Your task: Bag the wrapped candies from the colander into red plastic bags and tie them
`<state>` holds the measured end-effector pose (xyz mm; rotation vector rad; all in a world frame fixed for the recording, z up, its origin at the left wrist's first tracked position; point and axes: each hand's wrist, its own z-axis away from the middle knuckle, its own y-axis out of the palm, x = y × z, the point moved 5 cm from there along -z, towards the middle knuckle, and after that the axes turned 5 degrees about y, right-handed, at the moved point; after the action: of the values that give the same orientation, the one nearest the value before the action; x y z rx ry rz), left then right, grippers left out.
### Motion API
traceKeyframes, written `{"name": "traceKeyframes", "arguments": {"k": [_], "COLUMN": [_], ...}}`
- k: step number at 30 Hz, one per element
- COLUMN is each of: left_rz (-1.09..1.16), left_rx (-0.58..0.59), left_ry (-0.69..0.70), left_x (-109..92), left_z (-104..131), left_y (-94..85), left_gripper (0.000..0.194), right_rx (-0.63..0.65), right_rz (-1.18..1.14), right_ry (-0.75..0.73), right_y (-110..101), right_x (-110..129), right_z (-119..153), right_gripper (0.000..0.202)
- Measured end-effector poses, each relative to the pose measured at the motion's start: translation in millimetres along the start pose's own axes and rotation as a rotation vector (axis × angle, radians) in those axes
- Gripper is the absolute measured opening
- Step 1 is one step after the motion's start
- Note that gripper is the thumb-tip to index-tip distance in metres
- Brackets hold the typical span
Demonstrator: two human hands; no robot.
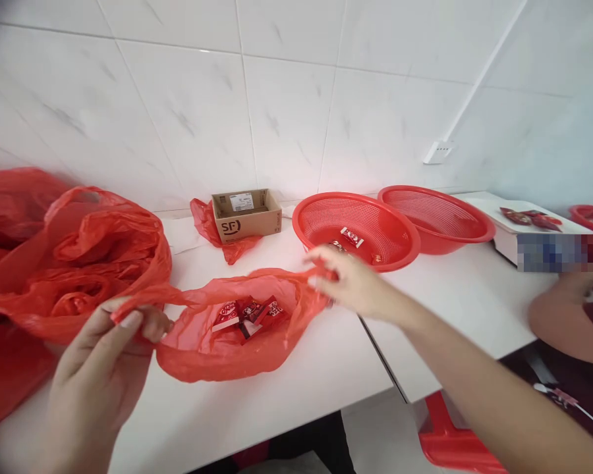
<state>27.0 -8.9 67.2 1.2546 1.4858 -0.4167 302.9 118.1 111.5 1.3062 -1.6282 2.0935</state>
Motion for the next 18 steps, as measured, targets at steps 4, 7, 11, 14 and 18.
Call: {"name": "traceKeyframes", "arguments": {"k": [4, 7, 11, 14, 18], "left_rz": [0.073, 0.11, 0.038, -0.026, -0.038], "left_rx": [-0.096, -0.042, -0.052, -0.039, -0.047], "left_ry": [0.128, 0.096, 0.105, 0.059, 0.143], "left_x": [-44.8, -73.0, -93.2, -99.5, -117.2], "left_z": [-37.0, -57.5, -65.7, -70.7, -78.7], "left_y": [16.2, 44.6, 61.0, 52.2, 30.9], "left_gripper": [0.008, 0.021, 0.017, 0.016, 0.015], "right_rx": [-0.347, -0.1, -0.265, -0.174, -0.293], "right_rz": [-0.095, 0.038, -0.016, -0.006, -0.074], "right_ry": [-0.288, -0.351, -0.429, -0.404, -0.466], "right_y": [-65.8, -68.2, -101.1, -110.0, -105.7], "right_x": [66.6, 94.3, 103.5, 104.6, 114.6], "right_z": [-7.9, -23.9, -32.3, -36.4, -33.7], "right_gripper": [0.019, 0.015, 0.013, 0.01, 0.008]}}
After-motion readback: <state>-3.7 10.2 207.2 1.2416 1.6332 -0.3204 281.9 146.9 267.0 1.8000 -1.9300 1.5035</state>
